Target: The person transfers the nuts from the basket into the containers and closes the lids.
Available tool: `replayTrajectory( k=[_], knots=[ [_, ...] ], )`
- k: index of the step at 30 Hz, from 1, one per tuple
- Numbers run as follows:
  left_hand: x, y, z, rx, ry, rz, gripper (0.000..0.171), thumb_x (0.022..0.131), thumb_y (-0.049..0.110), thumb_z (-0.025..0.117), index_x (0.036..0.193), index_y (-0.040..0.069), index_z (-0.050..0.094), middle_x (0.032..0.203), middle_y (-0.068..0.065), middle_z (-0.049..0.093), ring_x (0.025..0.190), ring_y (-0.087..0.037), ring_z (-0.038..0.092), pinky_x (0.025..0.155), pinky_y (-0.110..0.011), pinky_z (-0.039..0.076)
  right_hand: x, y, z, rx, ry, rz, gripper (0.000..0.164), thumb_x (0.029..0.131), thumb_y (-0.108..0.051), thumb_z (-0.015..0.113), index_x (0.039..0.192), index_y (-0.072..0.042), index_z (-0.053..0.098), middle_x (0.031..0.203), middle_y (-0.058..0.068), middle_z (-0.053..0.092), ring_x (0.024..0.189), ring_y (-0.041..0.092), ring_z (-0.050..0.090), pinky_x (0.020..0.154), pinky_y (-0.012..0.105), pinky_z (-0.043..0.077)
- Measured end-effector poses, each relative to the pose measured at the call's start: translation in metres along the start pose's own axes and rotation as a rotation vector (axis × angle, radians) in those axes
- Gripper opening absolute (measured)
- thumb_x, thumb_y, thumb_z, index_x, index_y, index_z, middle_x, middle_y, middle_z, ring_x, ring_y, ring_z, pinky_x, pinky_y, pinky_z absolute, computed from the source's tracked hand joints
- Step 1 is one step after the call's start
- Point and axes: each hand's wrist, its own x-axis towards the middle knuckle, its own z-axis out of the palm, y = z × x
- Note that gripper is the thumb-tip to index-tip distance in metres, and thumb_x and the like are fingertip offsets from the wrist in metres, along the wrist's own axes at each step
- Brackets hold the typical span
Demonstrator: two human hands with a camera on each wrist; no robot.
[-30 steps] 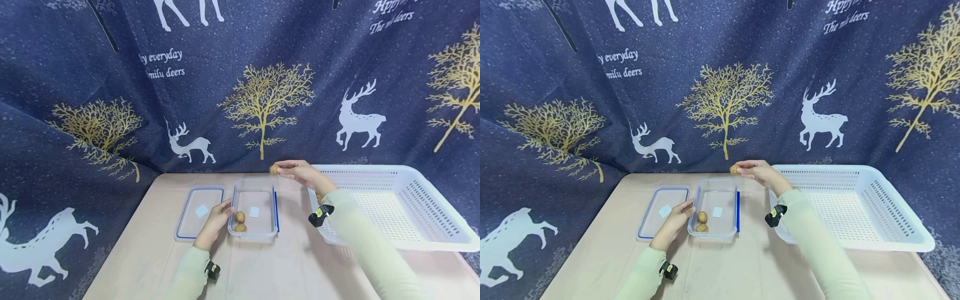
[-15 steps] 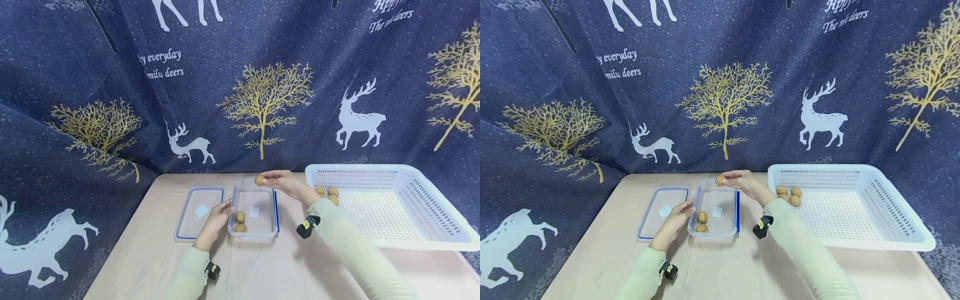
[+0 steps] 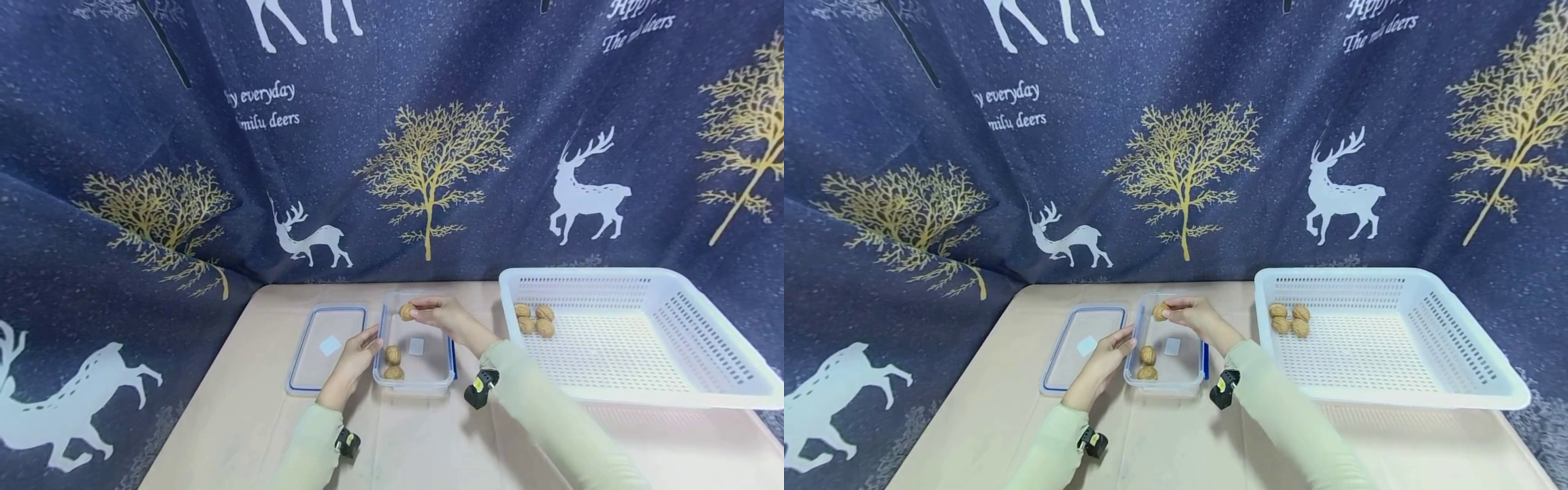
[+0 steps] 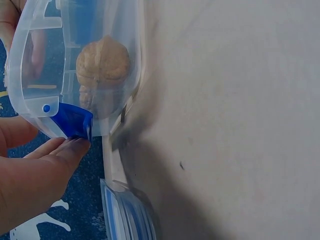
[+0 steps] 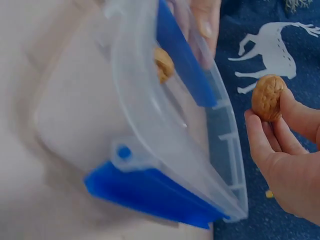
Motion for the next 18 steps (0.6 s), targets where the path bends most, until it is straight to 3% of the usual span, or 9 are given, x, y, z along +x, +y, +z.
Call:
replayTrajectory(
  k=[8, 15, 18],
  knots=[
    [-0.001, 0.001, 0.0, 0.001, 0.001, 0.007, 0.046, 0.098, 0.004, 0.05, 0.141, -0.008, 0.038, 0.144, -0.028, 0.039, 0.133, -0.041, 0.04, 0.112, -0.048, 0.033, 0.003, 0.019, 0.017, 0.025, 0.029, 0.021, 0.039, 0.088, 0.003, 0.064, 0.124, 0.013, 0.055, 0.115, 0.023, 0.065, 0.096, 0.02, 0.067, 0.105, 0.047, 0.044],
    [0.0, -0.001, 0.0, 0.013, 0.003, -0.002, 0.046, 0.098, 0.005, 0.05, 0.142, -0.005, 0.039, 0.144, -0.026, 0.041, 0.133, -0.039, 0.04, 0.113, -0.047, 0.031, 0.004, 0.035, 0.029, -0.142, 0.13, 0.021, 0.033, 0.084, -0.007, 0.072, 0.115, 0.002, 0.067, 0.109, 0.014, 0.07, 0.1, 0.025, 0.066, 0.099, 0.045, 0.049],
    [0.0, -0.001, 0.0, 0.024, 0.0, 0.005, 0.047, 0.098, 0.005, 0.05, 0.142, -0.006, 0.039, 0.144, -0.027, 0.041, 0.133, -0.04, 0.04, 0.113, -0.048, 0.031, 0.006, 0.042, 0.033, -0.158, 0.152, 0.002, 0.032, 0.082, -0.006, 0.073, 0.113, 0.003, 0.068, 0.109, 0.015, 0.07, 0.102, 0.028, 0.065, 0.098, 0.046, 0.049]
  ],
)
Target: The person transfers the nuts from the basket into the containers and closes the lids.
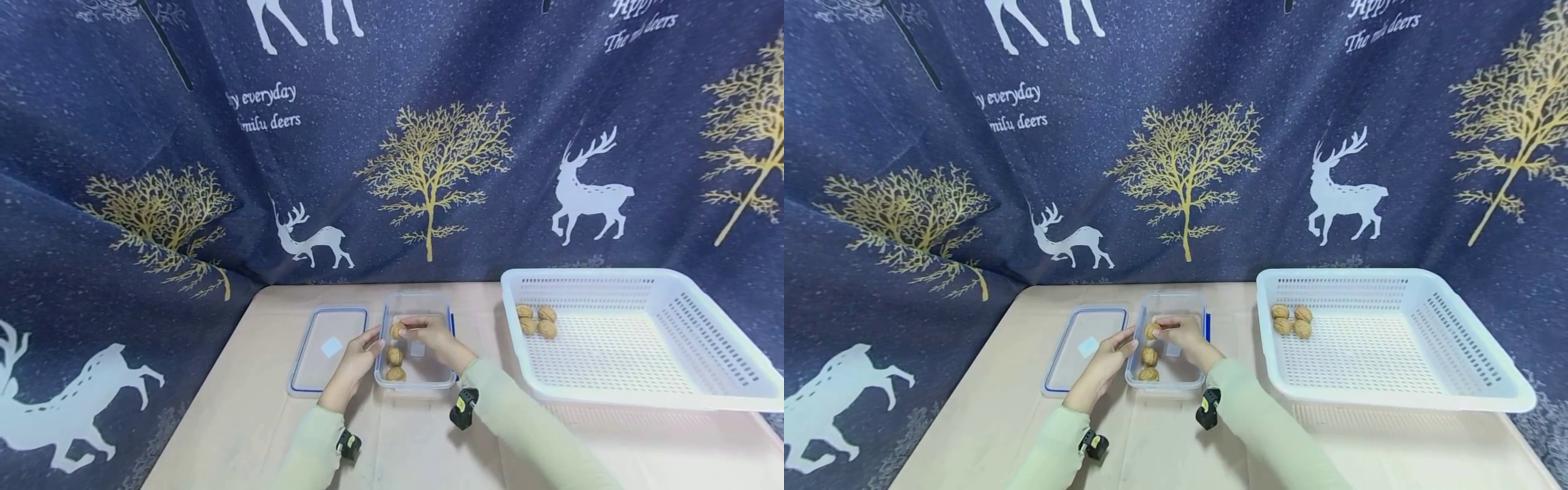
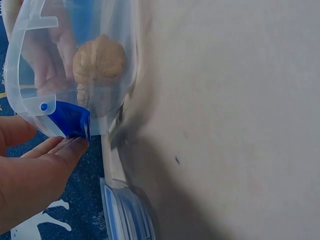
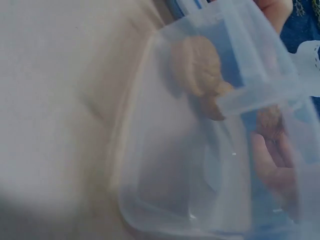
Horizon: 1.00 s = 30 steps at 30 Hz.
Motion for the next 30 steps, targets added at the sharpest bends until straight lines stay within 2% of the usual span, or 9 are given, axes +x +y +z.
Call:
replayTrajectory(
  k=[6, 19, 24, 30],
  knots=[
    [0.0003, -0.0003, 0.0008, -0.015, 0.004, -0.008, 0.047, 0.097, 0.005, 0.05, 0.142, -0.005, 0.039, 0.144, -0.026, 0.041, 0.133, -0.039, 0.04, 0.113, -0.047, 0.032, 0.0009, 0.0082, 0.0072, -0.058, 0.02, -0.014, 0.033, 0.081, -0.007, 0.075, 0.111, 0.004, 0.068, 0.11, 0.017, 0.069, 0.103, 0.032, 0.065, 0.1, 0.046, 0.048],
    [-0.0011, 0.0007, 0.0013, -0.026, -0.009, 0.004, 0.047, 0.098, 0.005, 0.049, 0.142, -0.008, 0.037, 0.145, -0.029, 0.038, 0.134, -0.041, 0.038, 0.113, -0.049, 0.03, 0.0003, 0.0056, 0.0084, -0.072, 0.036, 0.079, 0.031, 0.087, -0.007, 0.068, 0.115, 0.004, 0.065, 0.112, 0.018, 0.068, 0.101, 0.029, 0.065, 0.096, 0.041, 0.051],
    [-0.0013, 0.0002, 0.0013, -0.026, -0.011, 0.005, 0.047, 0.098, 0.005, 0.05, 0.142, -0.009, 0.037, 0.144, -0.029, 0.039, 0.133, -0.042, 0.038, 0.113, -0.049, 0.031, 0.0017, 0.0064, 0.0061, -0.108, 0.043, 0.068, 0.031, 0.088, -0.006, 0.064, 0.116, 0.007, 0.064, 0.114, 0.021, 0.066, 0.105, 0.033, 0.063, 0.098, 0.043, 0.05],
    [0.0004, -0.0017, 0.0007, -0.018, -0.001, -0.004, 0.048, 0.098, 0.006, 0.05, 0.142, -0.007, 0.038, 0.145, -0.027, 0.039, 0.133, -0.04, 0.039, 0.113, -0.047, 0.031, 0.0038, 0.0016, 0.001, -0.099, 0.049, 0.043, 0.031, 0.087, -0.004, 0.064, 0.116, 0.009, 0.063, 0.111, 0.022, 0.067, 0.103, 0.035, 0.063, 0.096, 0.043, 0.051]
  ],
)
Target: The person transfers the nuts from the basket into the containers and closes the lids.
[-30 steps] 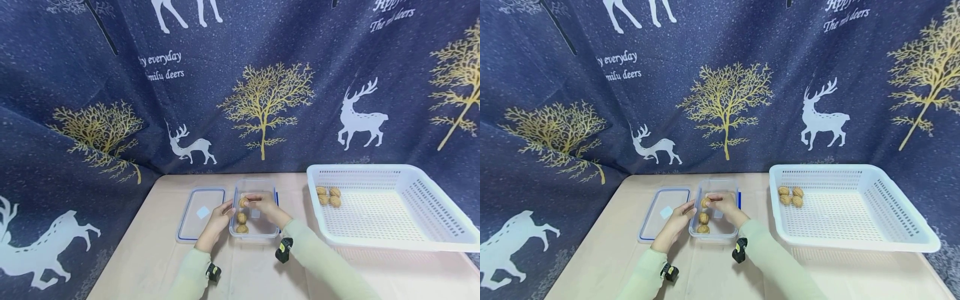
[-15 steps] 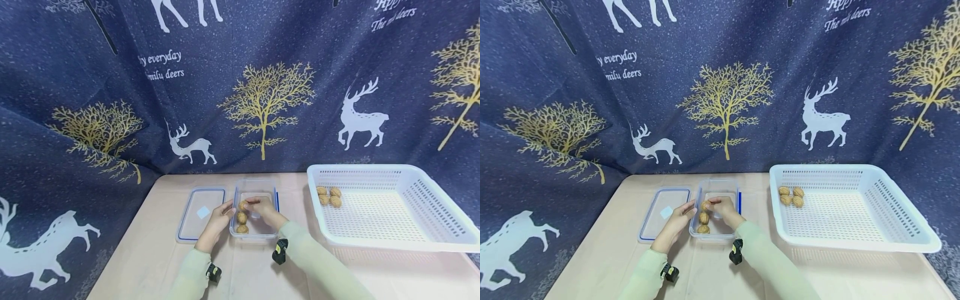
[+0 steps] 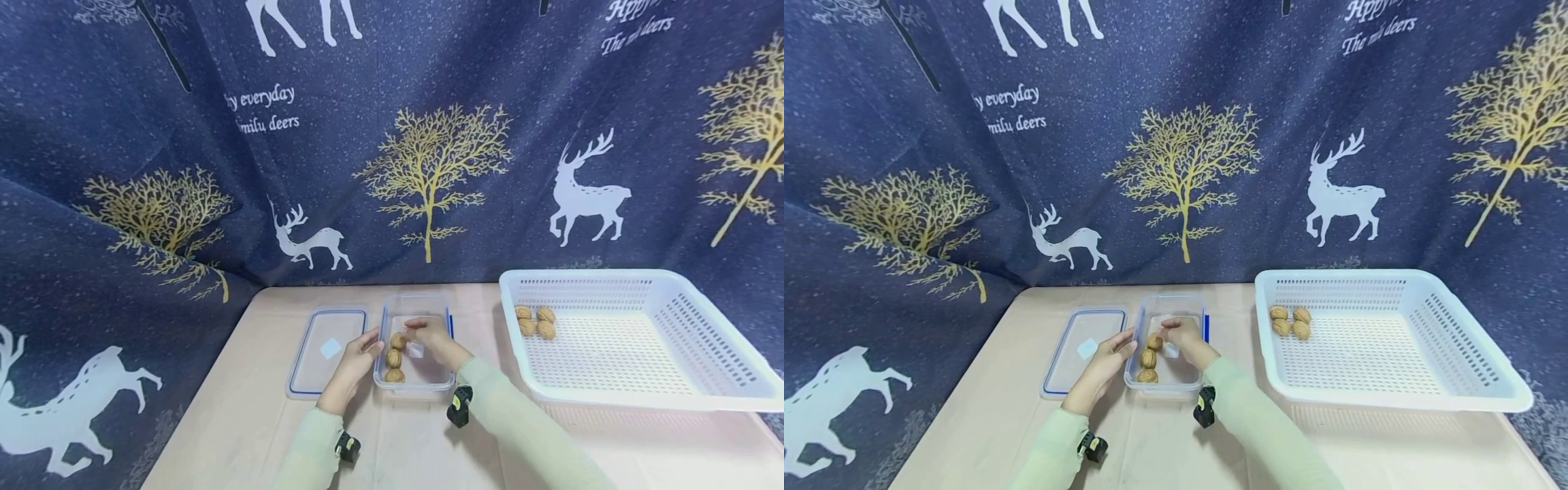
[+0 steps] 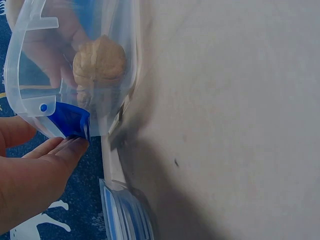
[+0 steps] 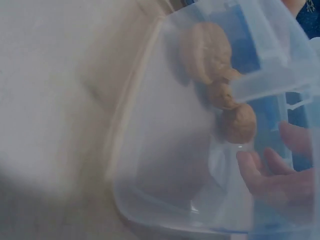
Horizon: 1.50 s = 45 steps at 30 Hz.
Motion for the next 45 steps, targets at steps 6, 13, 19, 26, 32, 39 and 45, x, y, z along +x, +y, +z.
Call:
replayTrajectory(
  k=[6, 13, 19, 26, 32, 39, 45],
  knots=[
    [0.0, 0.0, 0.0, 0.002, -0.002, 0.008, 0.048, 0.097, 0.005, 0.051, 0.141, -0.009, 0.037, 0.145, -0.029, 0.038, 0.133, -0.042, 0.038, 0.113, -0.048, 0.031, 0.001, -0.012, -0.006, -0.029, -0.024, 0.012, 0.037, 0.087, -0.006, 0.063, 0.122, 0.007, 0.061, 0.119, 0.024, 0.063, 0.107, 0.035, 0.062, 0.097, 0.044, 0.051],
    [-0.001, 0.001, -0.001, 0.001, -0.003, -0.014, 0.048, 0.098, 0.006, 0.05, 0.142, -0.007, 0.038, 0.146, -0.028, 0.038, 0.135, -0.041, 0.036, 0.114, -0.05, 0.028, 0.002, -0.03, -0.013, -0.022, -0.047, -0.013, 0.038, 0.092, -0.009, 0.061, 0.126, 0.009, 0.056, 0.124, 0.025, 0.06, 0.115, 0.036, 0.058, 0.1, 0.044, 0.049],
    [-0.001, 0.002, 0.0, 0.001, -0.002, -0.008, 0.048, 0.098, 0.007, 0.05, 0.142, -0.008, 0.037, 0.145, -0.028, 0.038, 0.135, -0.041, 0.037, 0.114, -0.049, 0.029, 0.006, -0.044, -0.023, 0.089, -0.066, -0.048, 0.036, 0.093, -0.003, 0.058, 0.126, 0.012, 0.054, 0.128, 0.028, 0.056, 0.12, 0.038, 0.054, 0.102, 0.04, 0.048],
    [-0.002, 0.003, 0.0, -0.003, -0.005, -0.006, 0.048, 0.098, 0.006, 0.05, 0.141, -0.009, 0.036, 0.146, -0.029, 0.037, 0.134, -0.042, 0.036, 0.114, -0.049, 0.029, 0.009, -0.063, -0.043, 0.138, -0.083, -0.04, 0.038, 0.093, -0.006, 0.06, 0.129, 0.007, 0.054, 0.13, 0.023, 0.057, 0.122, 0.035, 0.053, 0.103, 0.038, 0.047],
    [-0.003, 0.005, 0.001, -0.003, -0.002, -0.016, 0.049, 0.098, 0.007, 0.051, 0.142, -0.009, 0.036, 0.146, -0.029, 0.036, 0.135, -0.042, 0.036, 0.114, -0.049, 0.029, 0.01, -0.076, -0.063, 0.163, -0.081, -0.055, 0.041, 0.093, -0.008, 0.062, 0.131, 0.004, 0.053, 0.133, 0.021, 0.054, 0.124, 0.032, 0.052, 0.104, 0.035, 0.046],
    [-0.003, 0.005, 0.001, 0.001, -0.001, -0.011, 0.049, 0.098, 0.008, 0.051, 0.142, -0.008, 0.036, 0.145, -0.029, 0.037, 0.135, -0.042, 0.036, 0.113, -0.05, 0.03, 0.006, -0.089, -0.086, 0.126, -0.091, -0.095, 0.044, 0.096, -0.013, 0.06, 0.136, 0.002, 0.049, 0.138, 0.019, 0.051, 0.126, 0.03, 0.051, 0.106, 0.035, 0.045],
    [-0.002, 0.002, 0.001, -0.004, 0.004, -0.001, 0.048, 0.098, 0.006, 0.051, 0.141, -0.009, 0.037, 0.144, -0.029, 0.038, 0.134, -0.042, 0.038, 0.113, -0.049, 0.031, 0.004, -0.095, -0.103, 0.108, -0.1, -0.101, 0.048, 0.096, -0.013, 0.058, 0.14, 0.001, 0.044, 0.142, 0.017, 0.047, 0.13, 0.029, 0.047, 0.108, 0.035, 0.042]
  ],
)
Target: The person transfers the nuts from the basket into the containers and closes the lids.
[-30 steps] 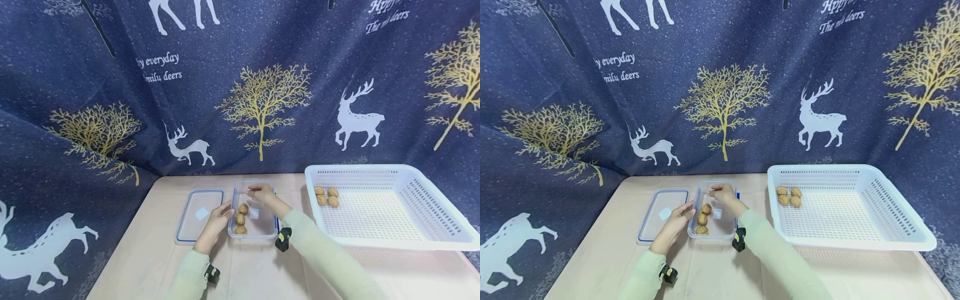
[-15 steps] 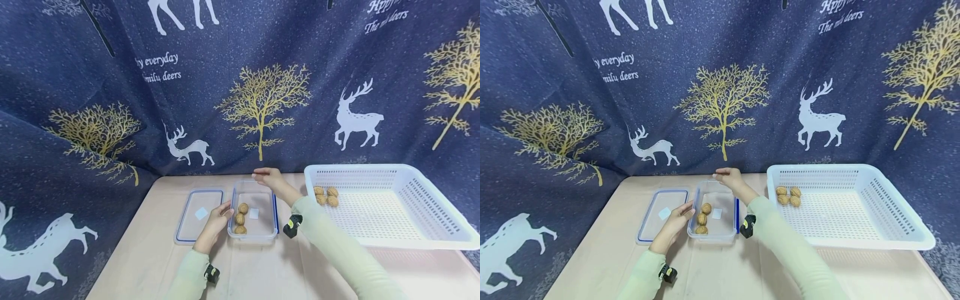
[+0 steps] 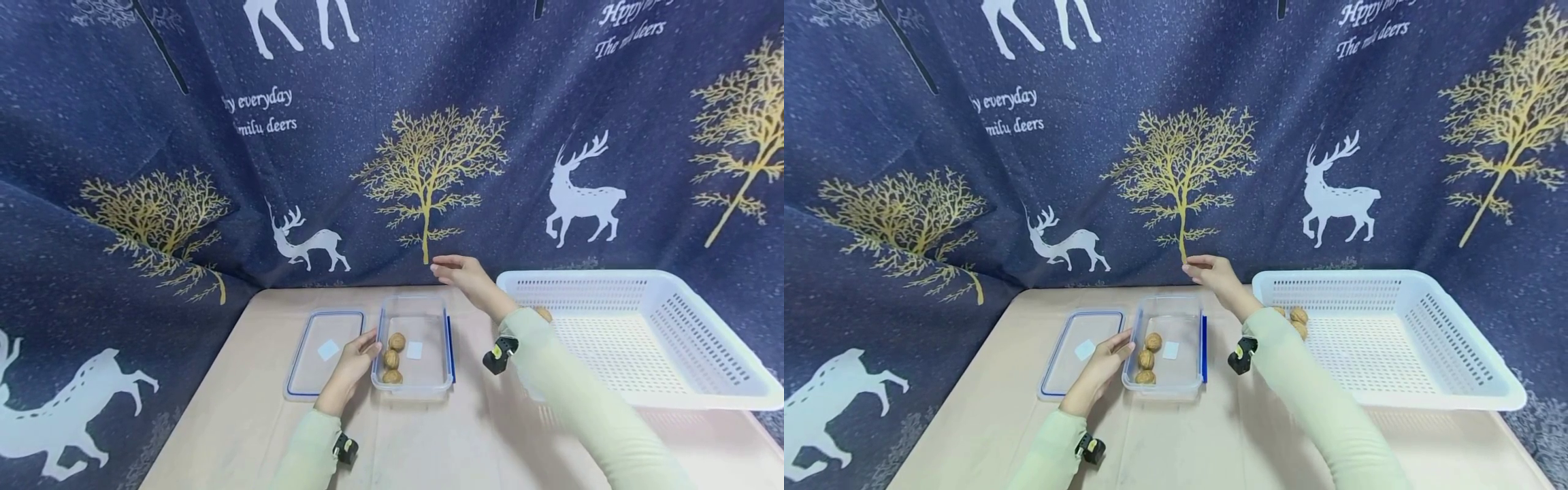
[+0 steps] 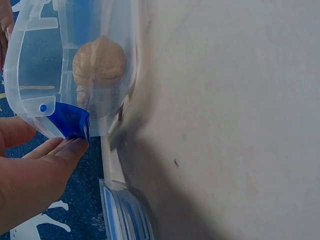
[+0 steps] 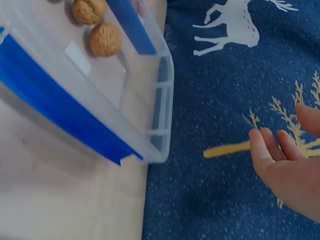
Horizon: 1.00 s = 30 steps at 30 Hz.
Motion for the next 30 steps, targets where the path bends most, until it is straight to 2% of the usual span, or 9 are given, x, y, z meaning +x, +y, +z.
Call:
replayTrajectory(
  k=[11, 25, 30],
  knots=[
    [0.001, -0.002, 0.0, 0.003, 0.0, 0.004, 0.048, 0.098, 0.006, 0.051, 0.141, -0.01, 0.037, 0.144, -0.029, 0.038, 0.133, -0.042, 0.038, 0.113, -0.048, 0.031, -0.005, -0.002, -0.032, -0.026, 0.016, -0.009, 0.049, 0.096, -0.017, 0.06, 0.141, -0.003, 0.045, 0.143, 0.014, 0.047, 0.131, 0.027, 0.047, 0.107, 0.032, 0.043],
    [-0.001, -0.001, -0.001, 0.005, 0.0, -0.006, 0.048, 0.098, 0.008, 0.051, 0.141, -0.009, 0.037, 0.144, -0.029, 0.039, 0.134, -0.042, 0.037, 0.113, -0.049, 0.03, -0.014, 0.003, -0.078, 0.021, 0.005, -0.087, 0.052, 0.098, -0.013, 0.056, 0.142, 0.007, 0.037, 0.146, 0.024, 0.04, 0.133, 0.032, 0.042, 0.109, 0.033, 0.04],
    [0.0, -0.001, -0.001, 0.004, 0.001, -0.006, 0.047, 0.098, 0.007, 0.051, 0.141, -0.008, 0.038, 0.144, -0.029, 0.039, 0.134, -0.042, 0.037, 0.113, -0.049, 0.03, -0.019, 0.008, -0.095, 0.011, 0.007, -0.108, 0.054, 0.098, -0.014, 0.055, 0.143, 0.008, 0.035, 0.147, 0.025, 0.038, 0.129, 0.024, 0.048, 0.105, 0.027, 0.043]
  ],
)
